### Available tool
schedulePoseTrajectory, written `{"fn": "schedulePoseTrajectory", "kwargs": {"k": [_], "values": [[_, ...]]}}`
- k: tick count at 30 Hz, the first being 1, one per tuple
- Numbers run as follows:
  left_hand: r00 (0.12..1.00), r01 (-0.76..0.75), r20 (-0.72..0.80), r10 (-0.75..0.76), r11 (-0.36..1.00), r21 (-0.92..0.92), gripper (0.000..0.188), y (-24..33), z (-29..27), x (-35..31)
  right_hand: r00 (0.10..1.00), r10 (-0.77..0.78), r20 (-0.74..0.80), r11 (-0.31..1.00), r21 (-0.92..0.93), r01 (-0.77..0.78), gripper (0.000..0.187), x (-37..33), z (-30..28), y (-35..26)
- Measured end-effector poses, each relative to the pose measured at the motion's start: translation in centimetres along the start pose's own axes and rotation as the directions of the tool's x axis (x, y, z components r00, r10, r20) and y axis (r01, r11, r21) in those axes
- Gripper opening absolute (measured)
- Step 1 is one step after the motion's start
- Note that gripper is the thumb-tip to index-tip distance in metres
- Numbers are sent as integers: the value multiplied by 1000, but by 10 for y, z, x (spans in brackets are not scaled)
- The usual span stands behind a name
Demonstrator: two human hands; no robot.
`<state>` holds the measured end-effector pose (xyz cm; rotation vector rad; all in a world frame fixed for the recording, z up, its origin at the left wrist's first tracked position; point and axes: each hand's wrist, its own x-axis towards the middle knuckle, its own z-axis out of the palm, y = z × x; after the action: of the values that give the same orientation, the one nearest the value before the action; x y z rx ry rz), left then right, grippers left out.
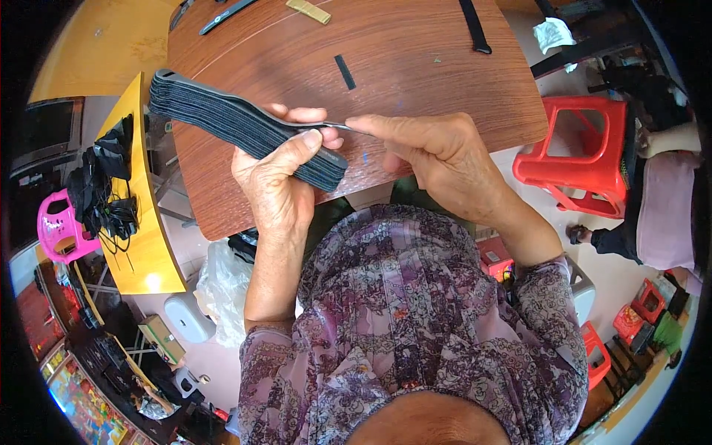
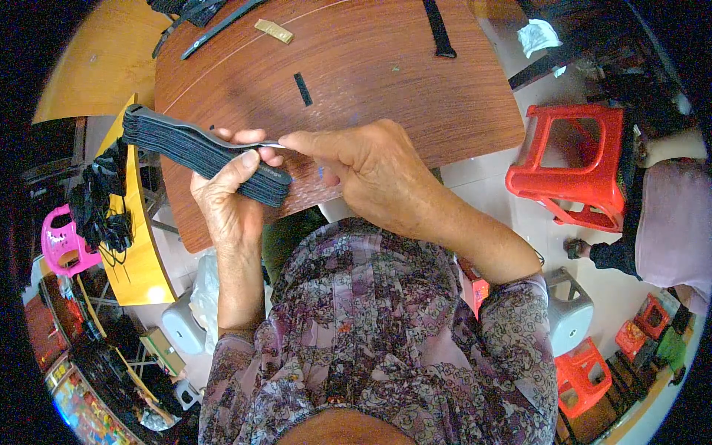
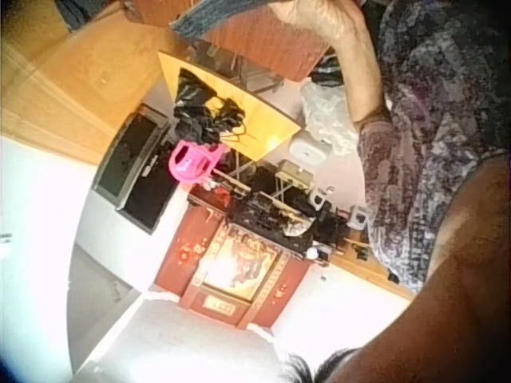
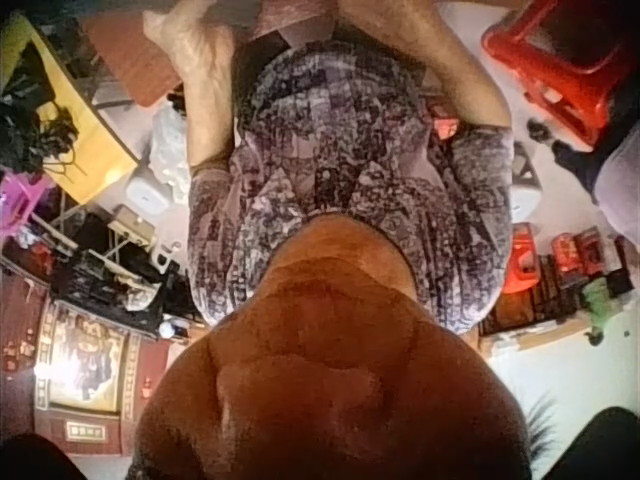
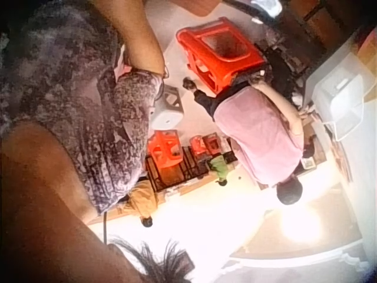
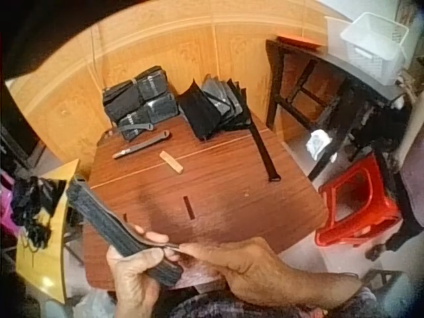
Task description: Trimming and stacking flexible black plastic straps at an industrial workspace.
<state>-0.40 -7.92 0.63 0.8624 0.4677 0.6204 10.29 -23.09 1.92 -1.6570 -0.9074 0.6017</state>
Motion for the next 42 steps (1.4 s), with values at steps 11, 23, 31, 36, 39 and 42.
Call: {"fn": "schedulePoseTrajectory", "kwargs": {"k": [11,23,31,36,39,42], "values": [[1000,-22,-21,23,999,49,37,-3,1,0,997,-78,3,986,-145,78,29,0,3,8],[999,-40,-14,41,998,56,36,-2,1,4,993,-119,-1,988,-97,119,29,1,5,11],[999,-41,-4,42,998,41,36,-3,0,6,999,-42,26,999,6,42,29,1,5,13],[1000,-21,-12,21,999,36,36,-2,2,8,999,7,31,996,91,-10,29,1,4,13],[999,-34,-15,35,997,72,36,-4,1,8,999,29,41,999,35,-31,30,1,3,13],[999,-36,-20,38,997,72,36,-5,1,8,1000,6,26,1000,21,-7,30,1,5,13]]}}
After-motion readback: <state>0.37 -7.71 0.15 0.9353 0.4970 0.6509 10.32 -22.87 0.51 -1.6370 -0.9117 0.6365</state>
